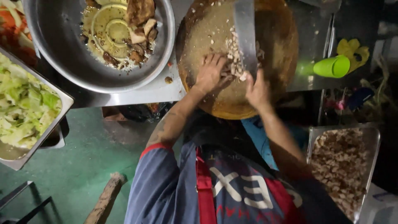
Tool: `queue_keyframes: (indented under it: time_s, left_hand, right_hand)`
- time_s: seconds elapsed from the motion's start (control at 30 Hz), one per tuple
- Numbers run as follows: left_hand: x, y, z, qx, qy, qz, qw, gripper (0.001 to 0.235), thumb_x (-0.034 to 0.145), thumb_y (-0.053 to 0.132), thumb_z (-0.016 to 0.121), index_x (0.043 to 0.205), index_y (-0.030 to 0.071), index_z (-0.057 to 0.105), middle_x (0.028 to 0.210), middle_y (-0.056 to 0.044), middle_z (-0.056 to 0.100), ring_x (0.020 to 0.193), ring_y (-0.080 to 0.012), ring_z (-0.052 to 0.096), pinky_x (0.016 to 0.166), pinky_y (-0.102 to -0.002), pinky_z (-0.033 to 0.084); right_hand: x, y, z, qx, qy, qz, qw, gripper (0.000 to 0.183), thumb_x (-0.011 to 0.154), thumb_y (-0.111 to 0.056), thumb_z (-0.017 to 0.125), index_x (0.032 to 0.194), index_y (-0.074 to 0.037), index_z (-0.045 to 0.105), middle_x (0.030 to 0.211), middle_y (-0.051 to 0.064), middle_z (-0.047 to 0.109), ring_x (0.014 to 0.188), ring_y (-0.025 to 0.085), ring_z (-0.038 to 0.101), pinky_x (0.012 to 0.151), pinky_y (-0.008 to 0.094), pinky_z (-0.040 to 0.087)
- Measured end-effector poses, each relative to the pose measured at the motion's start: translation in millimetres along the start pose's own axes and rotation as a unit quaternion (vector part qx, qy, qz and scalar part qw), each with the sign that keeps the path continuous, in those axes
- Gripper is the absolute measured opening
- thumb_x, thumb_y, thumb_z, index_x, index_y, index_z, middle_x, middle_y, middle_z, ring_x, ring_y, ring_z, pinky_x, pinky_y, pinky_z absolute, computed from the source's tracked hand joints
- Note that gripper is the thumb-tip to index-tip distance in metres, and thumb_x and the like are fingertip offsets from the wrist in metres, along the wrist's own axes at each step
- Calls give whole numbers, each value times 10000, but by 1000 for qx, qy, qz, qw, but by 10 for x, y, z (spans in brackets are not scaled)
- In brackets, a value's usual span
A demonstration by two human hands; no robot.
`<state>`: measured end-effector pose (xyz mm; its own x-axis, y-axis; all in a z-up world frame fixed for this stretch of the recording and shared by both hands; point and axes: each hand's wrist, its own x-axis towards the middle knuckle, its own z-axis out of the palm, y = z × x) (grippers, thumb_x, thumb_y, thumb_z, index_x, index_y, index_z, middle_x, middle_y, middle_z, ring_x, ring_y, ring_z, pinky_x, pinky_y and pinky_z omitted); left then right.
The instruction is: The person chops cooked meat into small pieces on a wooden cutting board using a large cleaver. They periodically gather the chopped meat and transfer it into a metal tray. The person also handles larger pieces of meat from a metal bowl to continue chopping.
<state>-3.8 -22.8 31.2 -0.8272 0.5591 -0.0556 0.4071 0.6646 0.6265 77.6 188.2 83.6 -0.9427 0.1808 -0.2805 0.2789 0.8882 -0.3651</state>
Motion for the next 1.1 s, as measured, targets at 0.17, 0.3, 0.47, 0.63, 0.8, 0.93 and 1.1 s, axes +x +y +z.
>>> queue_keyframes:
  time_s: [0.17,0.3,0.47,0.63,0.8,0.93,1.1]
  left_hand:
    - [-9,-165,316,34,128,-19,991,466,826,499,782,1150,208,617,1236,-20,560,1228,-289,487,1026,-504,383]
    - [-49,-185,137,13,153,-6,988,371,827,420,793,1107,252,616,1187,12,567,1177,-265,517,1013,-486,405]
    - [-318,109,-337,50,98,-116,987,805,692,480,679,1371,114,452,1273,-159,495,1187,-423,508,959,-529,416]
    - [-257,372,-211,103,128,-181,970,1207,569,755,839,1439,16,447,1356,-234,490,1144,-417,586,946,-464,497]
    - [25,306,384,139,175,-169,960,928,706,586,805,1383,34,491,1329,-220,501,1129,-398,586,996,-456,475]
    - [136,-17,607,36,74,-78,994,586,958,256,659,1492,112,462,1444,-150,500,1329,-382,505,1127,-475,416]
    - [-201,152,-302,41,32,-47,998,663,930,214,666,1539,216,403,1535,-109,354,1394,-388,357,1149,-550,337]
  right_hand:
    - [-4,-157,106,18,-13,-27,999,295,1064,-394,506,1195,-131,541,824,243,731,851,480,728,670,581,573]
    - [-89,-156,87,0,20,19,1000,332,1095,-430,461,1229,-131,516,870,327,701,892,538,698,737,628,544]
    - [-21,11,244,3,-39,13,999,364,1076,-436,474,1276,-140,545,934,319,722,952,515,703,789,628,561]
    - [-116,-57,262,14,-2,27,1000,410,1094,-417,457,1321,-79,504,1033,380,689,1010,572,665,868,646,539]
    - [-22,1,3,-15,-11,-17,1000,343,1093,-411,495,1285,-133,554,949,340,704,935,542,691,789,618,559]
    - [61,130,71,-41,-33,32,998,379,1092,-453,462,1308,-144,492,959,340,705,964,538,691,823,618,552]
    - [-101,-122,-171,-40,-64,8,997,366,1089,-463,474,1324,-186,519,944,327,714,962,536,694,818,610,547]
